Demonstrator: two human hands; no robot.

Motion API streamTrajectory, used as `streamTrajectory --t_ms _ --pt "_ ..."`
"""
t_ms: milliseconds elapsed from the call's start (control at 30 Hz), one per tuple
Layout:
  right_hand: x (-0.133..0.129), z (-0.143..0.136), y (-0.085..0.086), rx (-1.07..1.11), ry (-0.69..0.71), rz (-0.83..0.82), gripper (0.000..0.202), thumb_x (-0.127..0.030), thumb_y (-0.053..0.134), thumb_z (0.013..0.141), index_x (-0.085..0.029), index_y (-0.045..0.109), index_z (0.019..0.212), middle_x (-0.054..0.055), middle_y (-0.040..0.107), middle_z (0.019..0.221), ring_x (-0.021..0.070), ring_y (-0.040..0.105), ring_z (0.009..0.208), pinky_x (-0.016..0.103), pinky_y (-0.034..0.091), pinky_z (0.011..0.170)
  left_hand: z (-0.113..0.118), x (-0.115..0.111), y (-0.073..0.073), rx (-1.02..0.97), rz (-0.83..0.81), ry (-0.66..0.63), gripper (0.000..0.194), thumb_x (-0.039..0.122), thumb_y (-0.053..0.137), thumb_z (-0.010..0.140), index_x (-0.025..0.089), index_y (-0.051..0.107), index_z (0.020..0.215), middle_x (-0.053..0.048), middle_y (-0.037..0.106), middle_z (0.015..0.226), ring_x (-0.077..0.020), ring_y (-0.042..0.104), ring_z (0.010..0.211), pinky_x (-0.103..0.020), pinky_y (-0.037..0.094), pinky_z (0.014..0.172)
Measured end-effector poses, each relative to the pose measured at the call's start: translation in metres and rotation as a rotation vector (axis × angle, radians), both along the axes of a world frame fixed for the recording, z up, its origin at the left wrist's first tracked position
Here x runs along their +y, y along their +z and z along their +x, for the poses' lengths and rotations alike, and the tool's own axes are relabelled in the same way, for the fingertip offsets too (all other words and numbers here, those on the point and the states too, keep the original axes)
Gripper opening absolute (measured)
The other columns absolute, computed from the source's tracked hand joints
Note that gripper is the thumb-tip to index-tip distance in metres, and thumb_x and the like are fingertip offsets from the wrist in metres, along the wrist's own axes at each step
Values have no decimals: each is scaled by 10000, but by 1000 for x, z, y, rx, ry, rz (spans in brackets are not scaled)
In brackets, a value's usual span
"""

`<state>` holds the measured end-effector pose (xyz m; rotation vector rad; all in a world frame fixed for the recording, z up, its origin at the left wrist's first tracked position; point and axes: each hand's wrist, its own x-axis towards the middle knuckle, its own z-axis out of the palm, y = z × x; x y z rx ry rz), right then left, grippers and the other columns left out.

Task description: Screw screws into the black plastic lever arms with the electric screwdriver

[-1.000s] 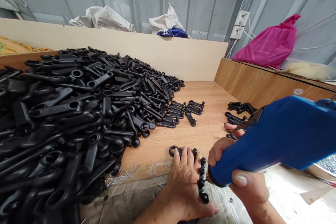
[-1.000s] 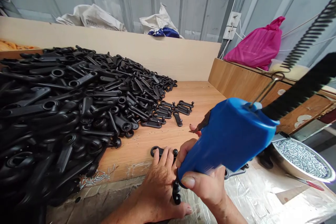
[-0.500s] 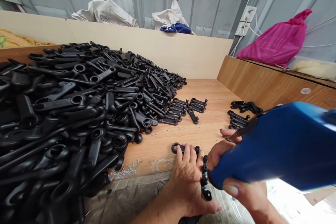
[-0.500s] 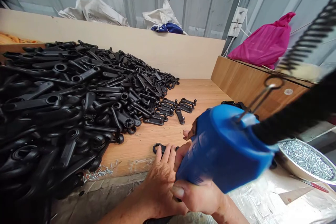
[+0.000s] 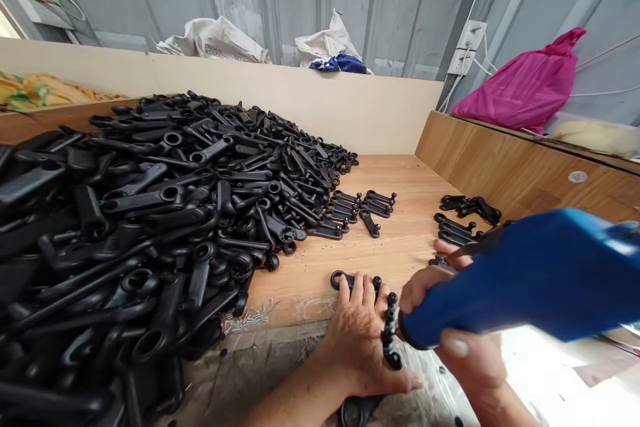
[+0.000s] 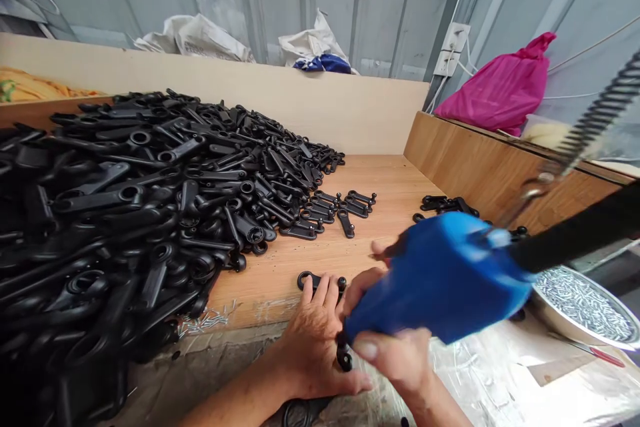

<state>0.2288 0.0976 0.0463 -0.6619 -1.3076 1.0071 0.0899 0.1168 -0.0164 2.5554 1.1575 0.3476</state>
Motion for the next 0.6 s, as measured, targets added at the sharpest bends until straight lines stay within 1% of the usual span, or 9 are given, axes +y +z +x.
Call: streamTrajectory --t_ms 33,100,167,267,367,533,600 --pt "0 2 1 92 11 26 409 -499 754 631 -246 615 921 1 540 635 169 511 536 277 439 449 0 0 0 3 3 8 1062 813 557 658 135 293 1432 -221 312 1439 -460 154 1340 -665 36 1073" --pt "-2 5 5 263 51 59 514 -454 732 675 -302 544 1130 -8 555 666 179 529 552 276 451 435 1 1 1 13 1 22 1060 816 566 648 127 325 1417 -213 329 1433 -440 149 1349 -645 21 1085" --pt "-4 7 8 332 99 64 601 -424 728 686 -318 479 1223 -5 567 682 186 535 551 268 445 397 0 2 3 22 -21 33 1071 810 585 638 133 312 1422 -201 308 1450 -420 115 1363 -625 6 1094" --pt "-6 7 8 307 128 0 649 -427 740 680 -315 449 1249 -2 575 690 187 537 570 267 447 416 0 2 7 44 -82 26 1060 793 584 659 144 276 1438 -205 258 1472 -408 83 1373 -620 -2 1094" --pt "-5 8 5 273 101 -31 681 -450 748 671 -302 437 1259 -7 581 676 177 533 573 274 448 476 0 1 11 61 -102 21 1050 782 582 671 145 265 1442 -208 242 1476 -410 78 1373 -622 -1 1091" --pt "-1 7 -2 266 93 41 670 -455 723 686 -283 430 1263 -7 564 668 174 524 534 254 425 411 2 1 10 33 -70 22 1032 762 613 656 157 298 1430 -201 259 1473 -418 101 1367 -634 9 1084" --pt "0 7 -3 250 75 51 649 -479 725 680 -286 448 1234 -15 553 656 167 517 523 254 430 418 2 1 9 22 -65 26 1048 765 618 647 158 286 1434 -204 255 1474 -417 104 1367 -633 15 1085"
